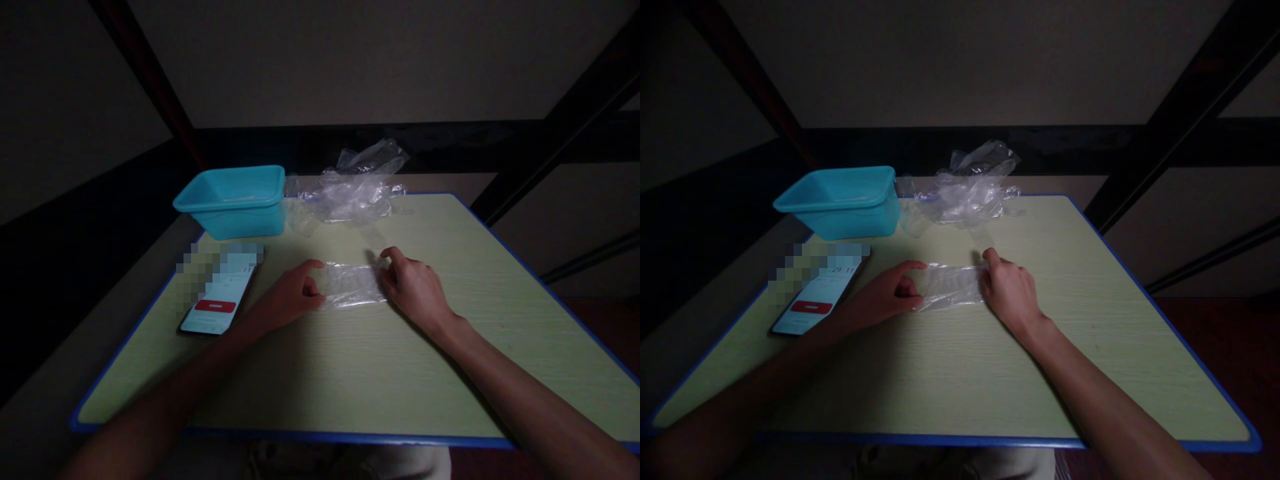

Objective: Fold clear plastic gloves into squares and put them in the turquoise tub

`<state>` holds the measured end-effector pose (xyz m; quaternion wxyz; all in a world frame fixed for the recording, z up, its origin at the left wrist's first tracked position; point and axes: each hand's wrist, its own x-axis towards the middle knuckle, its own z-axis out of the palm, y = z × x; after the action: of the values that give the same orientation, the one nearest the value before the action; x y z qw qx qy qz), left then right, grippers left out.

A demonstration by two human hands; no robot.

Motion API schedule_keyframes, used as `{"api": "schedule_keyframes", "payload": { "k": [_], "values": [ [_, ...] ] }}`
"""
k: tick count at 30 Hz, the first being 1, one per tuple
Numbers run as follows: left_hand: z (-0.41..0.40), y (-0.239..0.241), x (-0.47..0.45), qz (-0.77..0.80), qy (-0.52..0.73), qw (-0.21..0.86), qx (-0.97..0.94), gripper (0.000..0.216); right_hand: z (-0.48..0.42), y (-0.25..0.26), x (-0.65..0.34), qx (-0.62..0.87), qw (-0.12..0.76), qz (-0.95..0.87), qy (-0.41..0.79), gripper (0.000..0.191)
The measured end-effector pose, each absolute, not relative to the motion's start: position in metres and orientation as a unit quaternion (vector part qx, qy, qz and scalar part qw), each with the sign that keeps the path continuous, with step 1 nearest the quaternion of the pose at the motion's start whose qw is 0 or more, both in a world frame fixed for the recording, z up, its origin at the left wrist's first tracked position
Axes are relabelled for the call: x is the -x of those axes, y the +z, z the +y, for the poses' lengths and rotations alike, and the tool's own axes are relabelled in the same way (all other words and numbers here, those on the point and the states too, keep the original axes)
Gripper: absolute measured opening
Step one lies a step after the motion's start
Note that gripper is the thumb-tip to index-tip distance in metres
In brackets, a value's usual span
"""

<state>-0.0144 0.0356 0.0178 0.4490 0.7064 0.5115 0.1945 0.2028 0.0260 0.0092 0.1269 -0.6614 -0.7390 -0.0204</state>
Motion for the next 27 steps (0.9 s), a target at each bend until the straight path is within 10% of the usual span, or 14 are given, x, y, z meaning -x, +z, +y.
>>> {"api": "schedule_keyframes", "payload": {
  "k": [21,27],
  "values": [
    [0.036,0.016,0.017,0.507,0.165,0.376,-0.758,0.050,0.023,0.009,-0.199,0.643,0.059,-0.757,-0.101,0.018],
    [0.028,0.015,-0.002,0.469,0.280,0.155,-0.823,0.026,0.022,0.009,-0.198,0.642,0.053,-0.754,-0.130,0.021]
  ]
}}
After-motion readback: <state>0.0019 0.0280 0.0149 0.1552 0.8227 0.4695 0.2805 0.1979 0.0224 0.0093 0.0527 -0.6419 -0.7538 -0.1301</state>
